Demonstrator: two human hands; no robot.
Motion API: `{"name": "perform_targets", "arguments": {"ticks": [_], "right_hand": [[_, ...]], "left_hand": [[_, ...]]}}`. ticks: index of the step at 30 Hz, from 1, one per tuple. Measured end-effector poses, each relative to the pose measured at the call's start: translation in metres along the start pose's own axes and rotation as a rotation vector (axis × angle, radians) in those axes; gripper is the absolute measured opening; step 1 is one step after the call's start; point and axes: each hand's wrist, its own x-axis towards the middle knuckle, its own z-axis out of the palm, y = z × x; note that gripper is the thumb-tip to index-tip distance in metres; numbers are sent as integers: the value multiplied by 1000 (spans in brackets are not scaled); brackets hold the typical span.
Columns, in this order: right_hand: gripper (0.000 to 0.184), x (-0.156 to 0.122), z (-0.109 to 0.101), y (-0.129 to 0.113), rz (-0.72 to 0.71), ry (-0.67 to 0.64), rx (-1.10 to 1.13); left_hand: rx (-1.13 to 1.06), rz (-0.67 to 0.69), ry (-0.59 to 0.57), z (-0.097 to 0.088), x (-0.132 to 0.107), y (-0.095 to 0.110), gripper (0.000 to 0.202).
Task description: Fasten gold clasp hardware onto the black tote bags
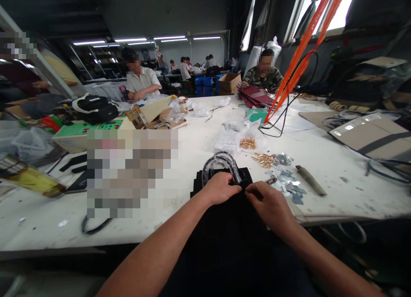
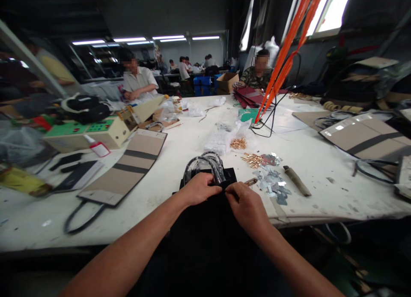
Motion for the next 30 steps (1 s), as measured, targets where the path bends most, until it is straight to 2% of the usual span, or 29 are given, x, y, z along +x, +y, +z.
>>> {"name": "perform_targets", "arguments": {"ticks": [4, 9, 14, 21, 26, 30], "right_hand": [[22, -1, 4, -4, 37, 26, 27], [27, 0, 2, -10, 65, -12, 52], [44, -1, -7, -8, 175, -95, 176], [37, -1, -27, -17, 155, -228, -114], [36, 2, -32, -21, 115, -279, -251], [42, 4, -35, -21, 86, -377, -286]], "left_hand": [[16, 13, 17, 3, -6, 9, 21], [19, 33, 24, 3, -11, 13, 22], [-97, 18, -79, 1, -12, 4, 27], [-164, -30, -160, 7, -9, -6, 28], [-177, -111, -184, 6, -10, -6, 31], [-180, -104, -217, 6, -11, -7, 27]]}}
